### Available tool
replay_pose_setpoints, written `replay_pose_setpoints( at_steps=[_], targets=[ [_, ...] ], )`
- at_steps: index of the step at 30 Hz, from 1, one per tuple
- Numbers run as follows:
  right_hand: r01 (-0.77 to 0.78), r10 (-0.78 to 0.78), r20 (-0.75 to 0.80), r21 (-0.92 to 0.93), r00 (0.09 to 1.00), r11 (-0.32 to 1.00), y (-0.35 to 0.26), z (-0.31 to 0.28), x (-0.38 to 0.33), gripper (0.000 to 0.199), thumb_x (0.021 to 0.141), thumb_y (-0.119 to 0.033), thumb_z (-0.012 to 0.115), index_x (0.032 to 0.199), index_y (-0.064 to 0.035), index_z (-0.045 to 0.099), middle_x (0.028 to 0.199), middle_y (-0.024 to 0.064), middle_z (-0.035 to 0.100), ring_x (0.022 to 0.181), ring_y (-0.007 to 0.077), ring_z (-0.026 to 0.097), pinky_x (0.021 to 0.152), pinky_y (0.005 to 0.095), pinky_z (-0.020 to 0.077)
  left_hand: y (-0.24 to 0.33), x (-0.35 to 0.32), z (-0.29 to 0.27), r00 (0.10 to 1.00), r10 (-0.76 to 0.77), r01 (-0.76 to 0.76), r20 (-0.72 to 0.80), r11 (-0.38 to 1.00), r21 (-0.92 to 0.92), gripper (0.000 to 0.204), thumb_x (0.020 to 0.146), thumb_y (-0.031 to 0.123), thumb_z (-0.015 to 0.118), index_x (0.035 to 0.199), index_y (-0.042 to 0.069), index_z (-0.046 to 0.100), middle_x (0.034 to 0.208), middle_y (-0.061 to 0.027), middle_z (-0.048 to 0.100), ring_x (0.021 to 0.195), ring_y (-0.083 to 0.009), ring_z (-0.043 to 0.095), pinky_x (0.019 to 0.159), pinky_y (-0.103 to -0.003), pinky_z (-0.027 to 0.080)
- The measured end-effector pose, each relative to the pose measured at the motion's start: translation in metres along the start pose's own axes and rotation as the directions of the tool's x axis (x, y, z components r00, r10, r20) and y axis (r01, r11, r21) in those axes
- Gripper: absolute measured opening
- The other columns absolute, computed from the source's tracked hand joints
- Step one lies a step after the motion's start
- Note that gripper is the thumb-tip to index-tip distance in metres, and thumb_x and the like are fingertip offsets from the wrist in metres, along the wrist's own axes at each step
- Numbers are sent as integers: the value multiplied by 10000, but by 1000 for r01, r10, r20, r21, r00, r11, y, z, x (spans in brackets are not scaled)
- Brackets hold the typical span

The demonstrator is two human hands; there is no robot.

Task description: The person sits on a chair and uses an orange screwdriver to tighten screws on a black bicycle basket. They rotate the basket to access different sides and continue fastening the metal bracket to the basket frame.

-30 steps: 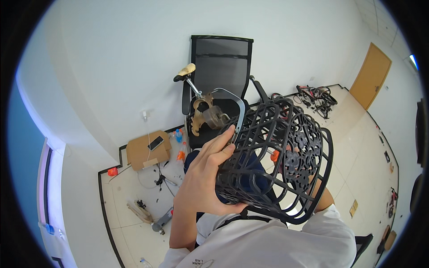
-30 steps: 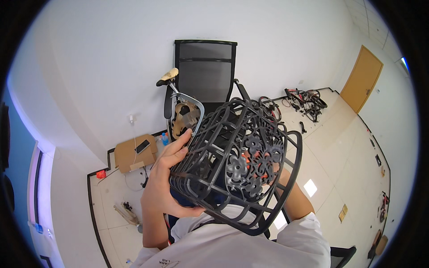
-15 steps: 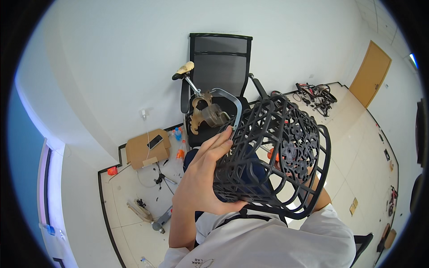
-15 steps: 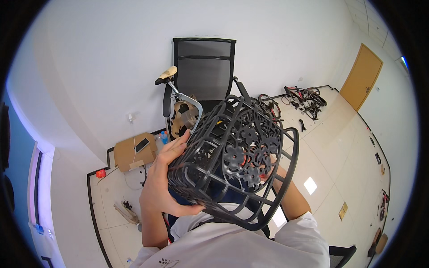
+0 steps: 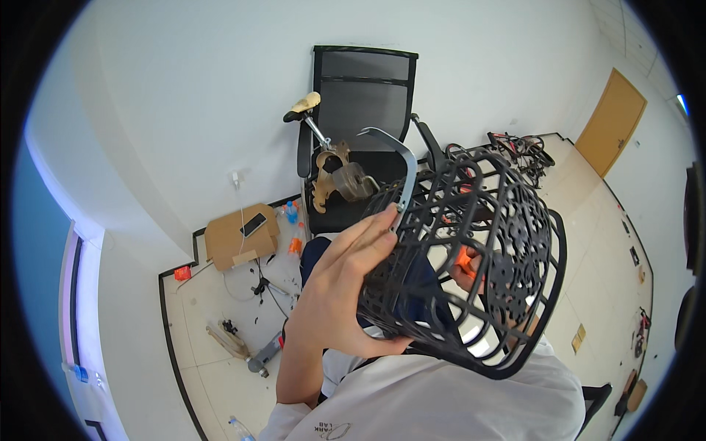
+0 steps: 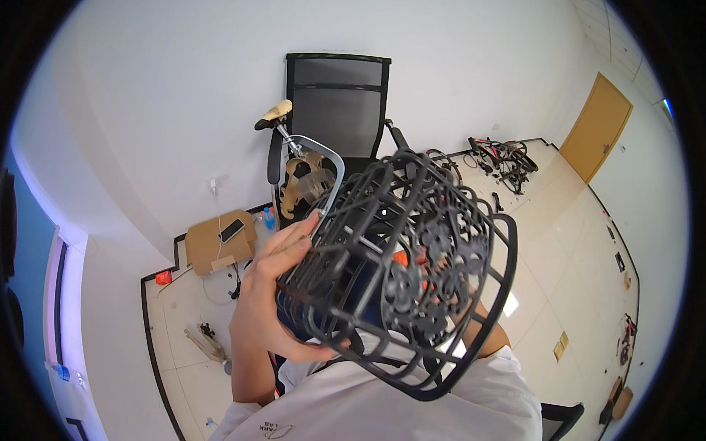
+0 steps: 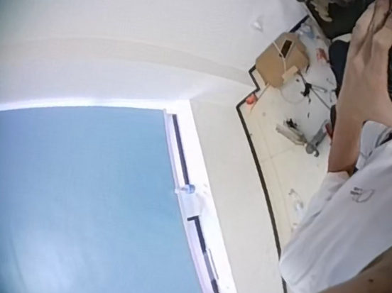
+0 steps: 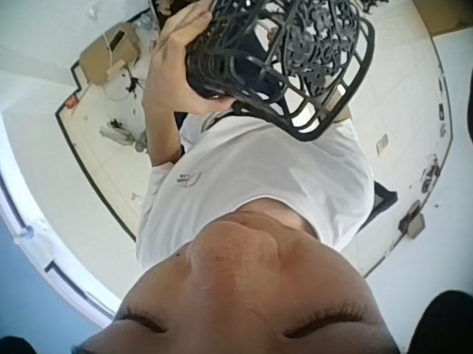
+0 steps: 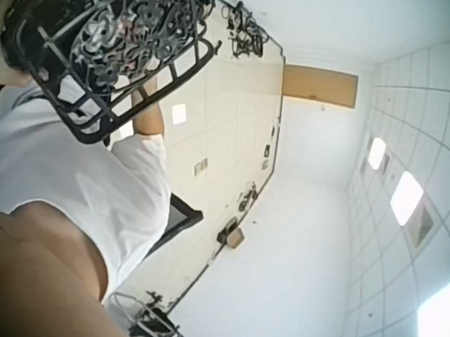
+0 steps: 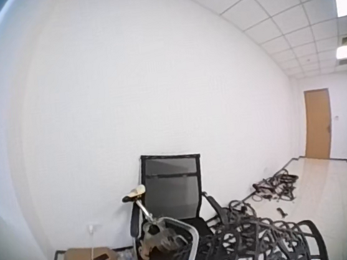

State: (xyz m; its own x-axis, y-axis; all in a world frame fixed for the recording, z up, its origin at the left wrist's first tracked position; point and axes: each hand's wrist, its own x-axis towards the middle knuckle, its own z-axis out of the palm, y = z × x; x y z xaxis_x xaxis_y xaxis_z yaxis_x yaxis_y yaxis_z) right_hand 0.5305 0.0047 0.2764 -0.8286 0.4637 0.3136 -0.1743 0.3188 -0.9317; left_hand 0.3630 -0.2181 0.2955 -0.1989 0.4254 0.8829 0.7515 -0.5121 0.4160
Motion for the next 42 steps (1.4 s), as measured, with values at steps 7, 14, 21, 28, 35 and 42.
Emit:
replay_pose_setpoints(
  at_steps=[7,14,21,28,35,42],
  targets=[
    [-146,146,5,25,989,989,32,-4,-6,425,829,-137,746,1132,0,482,828,65,642,658,107,647,540,216,502,-12,-4,-3,995,-103,103,-7,992,76,964,442,271,855,1284,-26,493,1349,-252,524,1207,-395,543,986,-427,464],
    [460,-517,-14,-436,856,773,21,12,-10,215,732,-24,724,883,15,576,754,99,640,619,206,650,580,271,507,-15,-10,2,972,-185,182,-145,983,-33,986,427,308,853,1283,-40,510,1219,-178,599,1039,-250,631,876,-326,512],
    [567,-687,82,-638,722,520,-15,35,-11,305,679,-24,776,964,21,679,807,142,668,614,219,653,532,263,515,-40,-26,-4,782,-591,391,-199,713,-582,1012,556,407,868,1324,-101,447,1197,-140,598,985,-206,650,865,-299,524],
    [535,-657,33,-610,754,584,-21,49,-5,319,696,-28,766,1002,15,690,859,118,671,606,194,644,519,254,511,-80,-58,-4,950,-64,-20,-304,963,-267,902,723,420,835,1348,-84,423,1257,-229,559,1136,-320,602,910,-436,540],
    [530,-651,45,-626,758,573,-17,42,-6,341,681,-23,760,1012,12,687,859,122,667,597,207,638,504,264,515,-82,-58,1,953,-72,-23,-294,952,-307,915,712,426,840,1344,-88,425,1253,-234,561,1129,-319,606,909,-430,542],
    [514,-626,56,-631,778,582,-20,37,-8,327,680,-21,753,998,14,688,868,126,667,616,213,644,525,275,526,-78,-53,2,948,-136,33,-287,941,-337,927,701,432,845,1341,-92,426,1249,-238,564,1122,-318,610,907,-425,543]
  ],
)
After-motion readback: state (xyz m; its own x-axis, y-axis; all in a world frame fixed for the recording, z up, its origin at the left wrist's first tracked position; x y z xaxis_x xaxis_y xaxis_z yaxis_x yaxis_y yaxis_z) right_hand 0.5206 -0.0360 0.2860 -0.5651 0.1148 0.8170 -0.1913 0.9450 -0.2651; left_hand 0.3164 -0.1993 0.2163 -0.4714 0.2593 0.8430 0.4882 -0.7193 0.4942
